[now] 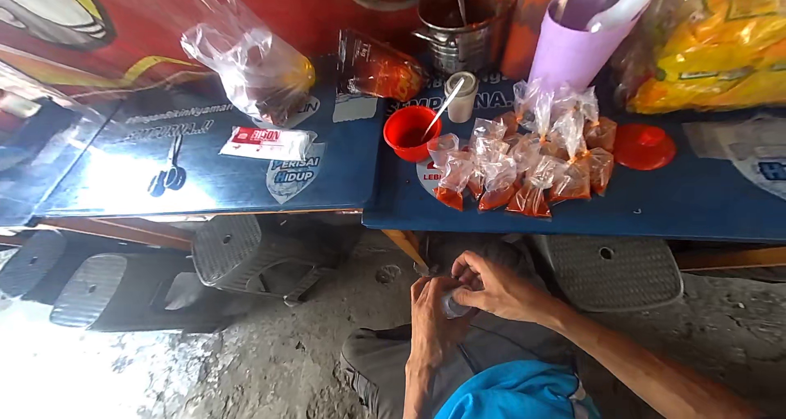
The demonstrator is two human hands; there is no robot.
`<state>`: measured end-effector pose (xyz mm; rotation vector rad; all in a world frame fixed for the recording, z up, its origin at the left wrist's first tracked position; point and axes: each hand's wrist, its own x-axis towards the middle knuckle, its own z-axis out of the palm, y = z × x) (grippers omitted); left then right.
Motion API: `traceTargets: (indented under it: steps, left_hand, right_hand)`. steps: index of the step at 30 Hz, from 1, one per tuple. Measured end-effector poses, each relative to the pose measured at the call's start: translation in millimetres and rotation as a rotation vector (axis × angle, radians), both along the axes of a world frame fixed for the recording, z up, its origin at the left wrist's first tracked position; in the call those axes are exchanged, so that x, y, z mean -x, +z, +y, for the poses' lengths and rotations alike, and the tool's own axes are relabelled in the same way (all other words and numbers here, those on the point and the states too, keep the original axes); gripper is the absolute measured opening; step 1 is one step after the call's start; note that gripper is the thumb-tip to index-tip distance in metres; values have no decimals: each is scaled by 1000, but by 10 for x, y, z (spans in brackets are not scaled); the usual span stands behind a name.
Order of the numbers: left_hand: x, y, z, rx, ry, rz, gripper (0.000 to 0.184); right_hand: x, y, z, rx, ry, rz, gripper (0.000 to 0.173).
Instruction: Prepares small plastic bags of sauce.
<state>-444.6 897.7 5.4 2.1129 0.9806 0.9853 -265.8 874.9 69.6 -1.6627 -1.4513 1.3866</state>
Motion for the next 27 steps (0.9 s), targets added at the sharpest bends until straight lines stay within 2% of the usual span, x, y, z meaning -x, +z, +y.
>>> traceTargets:
  steps: [2,4,8,12,16,20,23,27]
  left_hand:
    - [48,61,55,75,17,-63,36]
    - [104,129,139,147,47,-162,35]
    - [165,286,301,212,76,-407,35]
    - [155,418,441,180,110,-467,33]
    - [141,461,474,197,118,-496,32]
    - [165,435,501,217,104,-536,31]
    - [182,444,546,234,102,-560,31]
    - [181,500,628,255,98,-574,30]
  right_hand:
    - [-113,250,9,-103,32,-1,46]
    - [-266,584,91,-290,-47,-48,39]
    - [-684,1173,642,-591,-253,-368,31]
    - [-950,1337,1481,-383,-230,-516,47]
    - [-915,1187,2004,-151,-234,-447,51]
    - [-812,1098,2210,-43,-391,-227,44]
    - [-798,1057,2276,-17,-435,-209,50]
    - [-827,918,2362,-86,-457,-248,33]
